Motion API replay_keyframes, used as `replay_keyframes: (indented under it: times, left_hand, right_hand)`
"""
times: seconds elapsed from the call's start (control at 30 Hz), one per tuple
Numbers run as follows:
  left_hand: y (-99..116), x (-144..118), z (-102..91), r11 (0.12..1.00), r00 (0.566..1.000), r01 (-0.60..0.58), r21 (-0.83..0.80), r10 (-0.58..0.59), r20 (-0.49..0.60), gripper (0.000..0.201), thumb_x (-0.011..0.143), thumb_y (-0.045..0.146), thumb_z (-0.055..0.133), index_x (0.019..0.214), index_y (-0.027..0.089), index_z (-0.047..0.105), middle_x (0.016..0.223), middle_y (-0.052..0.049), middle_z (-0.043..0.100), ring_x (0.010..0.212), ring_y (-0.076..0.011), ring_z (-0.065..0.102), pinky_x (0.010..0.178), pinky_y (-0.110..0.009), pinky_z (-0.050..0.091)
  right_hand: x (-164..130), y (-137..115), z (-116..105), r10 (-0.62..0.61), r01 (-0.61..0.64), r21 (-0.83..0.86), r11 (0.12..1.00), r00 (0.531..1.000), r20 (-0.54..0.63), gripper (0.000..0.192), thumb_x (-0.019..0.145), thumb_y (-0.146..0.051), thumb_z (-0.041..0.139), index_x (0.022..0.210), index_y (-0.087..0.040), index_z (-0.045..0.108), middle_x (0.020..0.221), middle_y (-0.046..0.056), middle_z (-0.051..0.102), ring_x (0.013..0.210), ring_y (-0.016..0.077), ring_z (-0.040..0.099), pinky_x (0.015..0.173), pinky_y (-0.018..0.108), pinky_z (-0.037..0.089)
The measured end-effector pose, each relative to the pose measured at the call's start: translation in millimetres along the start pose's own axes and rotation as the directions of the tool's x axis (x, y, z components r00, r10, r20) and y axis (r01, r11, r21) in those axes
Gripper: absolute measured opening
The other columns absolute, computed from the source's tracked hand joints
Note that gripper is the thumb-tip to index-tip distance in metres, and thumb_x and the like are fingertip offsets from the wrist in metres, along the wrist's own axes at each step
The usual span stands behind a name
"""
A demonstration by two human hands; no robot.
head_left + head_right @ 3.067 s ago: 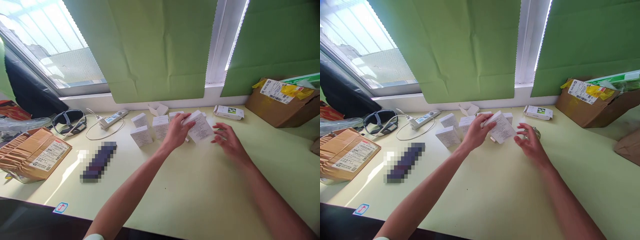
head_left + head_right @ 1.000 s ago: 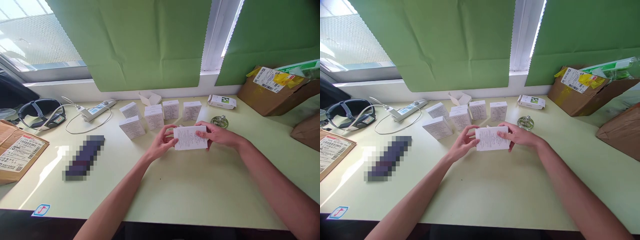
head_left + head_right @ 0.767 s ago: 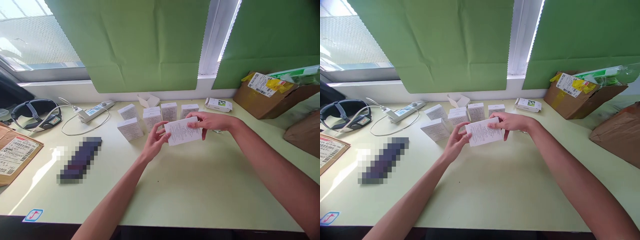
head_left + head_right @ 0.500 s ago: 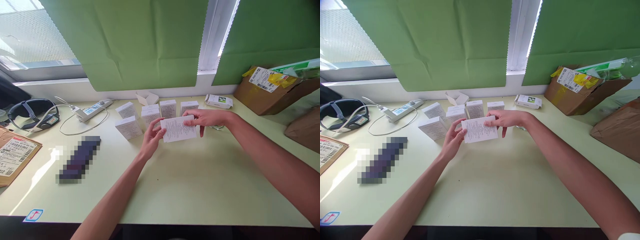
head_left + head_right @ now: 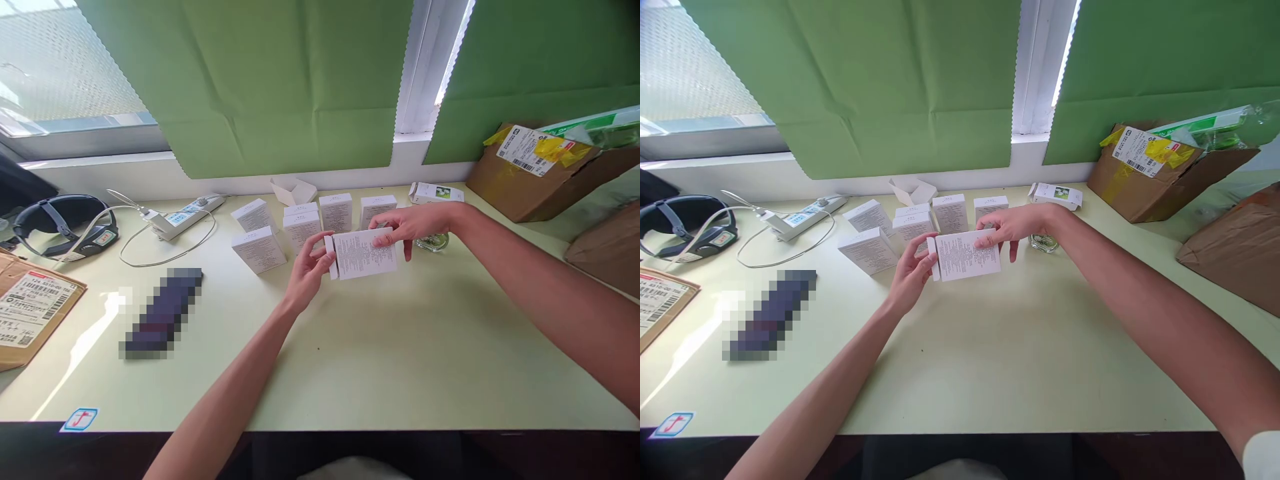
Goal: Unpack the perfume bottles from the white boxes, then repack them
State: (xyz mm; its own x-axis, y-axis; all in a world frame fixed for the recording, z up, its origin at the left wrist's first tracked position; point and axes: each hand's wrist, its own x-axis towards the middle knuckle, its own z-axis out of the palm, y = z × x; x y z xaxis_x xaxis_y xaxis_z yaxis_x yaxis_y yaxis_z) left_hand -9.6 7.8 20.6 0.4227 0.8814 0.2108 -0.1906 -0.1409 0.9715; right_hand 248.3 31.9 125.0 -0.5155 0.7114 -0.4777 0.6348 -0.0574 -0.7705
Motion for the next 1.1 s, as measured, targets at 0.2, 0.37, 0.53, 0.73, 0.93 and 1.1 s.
replay_keyframes:
  times: [0.2,0.37,0.53,0.73,0.93,1.1]
  left_hand:
    - [-1,0,-1.6,1.0,0.999,-0.006,0.027,0.007,-0.037,0.04,0.091,0.037,0.058,0.129,0.027,0.048,0.107,-0.005,0.07,0.082,-0.0144,0.066,0.072,-0.027,0.053]
    - [0,1,-3.3,0.999,0.998,-0.022,0.035,0.024,-0.056,0.038,0.091,0.036,0.059,0.127,0.028,0.049,0.106,-0.004,0.07,0.083,-0.0147,0.065,0.07,-0.026,0.052]
    - [0,0,-4.2,0.998,0.998,-0.029,0.053,0.032,-0.053,0.038,0.091,0.036,0.058,0.127,0.028,0.048,0.105,-0.004,0.069,0.086,-0.0165,0.066,0.068,-0.026,0.051]
    - [-4,0,-3.9,0.997,0.998,0.007,0.07,-0.003,-0.056,0.036,0.093,0.037,0.053,0.128,0.03,0.049,0.102,-0.003,0.067,0.073,-0.0137,0.06,0.063,-0.025,0.048]
    - [-5,0,-2.6,0.992,0.985,-0.007,0.124,0.028,-0.171,0.038,0.093,0.033,0.047,0.131,0.032,0.044,0.094,-0.002,0.062,0.063,-0.0117,0.05,0.057,-0.025,0.042]
    - [-6,-1,0.9,0.932,0.99,-0.075,0.355,0.112,-0.084,0.022,0.092,0.04,0.052,0.111,0.028,0.052,0.113,-0.004,0.055,0.081,-0.0136,0.053,0.069,-0.026,0.045]
  right_hand:
    - [1,-5,-1,0.007,-0.006,-0.031,1.0,1.0,0.011,0.04,0.076,-0.056,0.072,0.101,-0.026,0.06,0.106,0.007,0.07,0.101,0.0284,0.067,0.06,0.035,0.062]
    - [3,-10,-2,0.014,-0.013,-0.05,0.999,1.0,0.022,0.045,0.073,-0.053,0.075,0.104,-0.025,0.057,0.108,0.007,0.069,0.104,0.028,0.067,0.062,0.032,0.062]
    - [3,-9,0,0.006,-0.005,-0.029,1.0,1.0,0.015,0.046,0.072,-0.053,0.076,0.104,-0.025,0.057,0.109,0.006,0.069,0.105,0.0274,0.067,0.062,0.033,0.063]
    - [0,8,8,-0.013,0.016,0.084,0.996,0.999,-0.033,0.038,0.075,-0.051,0.074,0.101,-0.027,0.06,0.107,0.006,0.071,0.098,0.0246,0.068,0.064,0.032,0.062]
    - [0,46,59,-0.147,0.224,0.432,0.874,0.968,-0.205,0.04,0.085,-0.054,0.063,0.113,-0.028,0.054,0.102,0.005,0.07,0.093,0.0217,0.066,0.069,0.041,0.064]
    - [-1,70,99,-0.12,0.305,0.563,0.768,0.932,-0.341,0.039,0.087,-0.053,0.061,0.116,-0.028,0.05,0.098,0.004,0.067,0.089,0.0202,0.065,0.07,0.042,0.064]
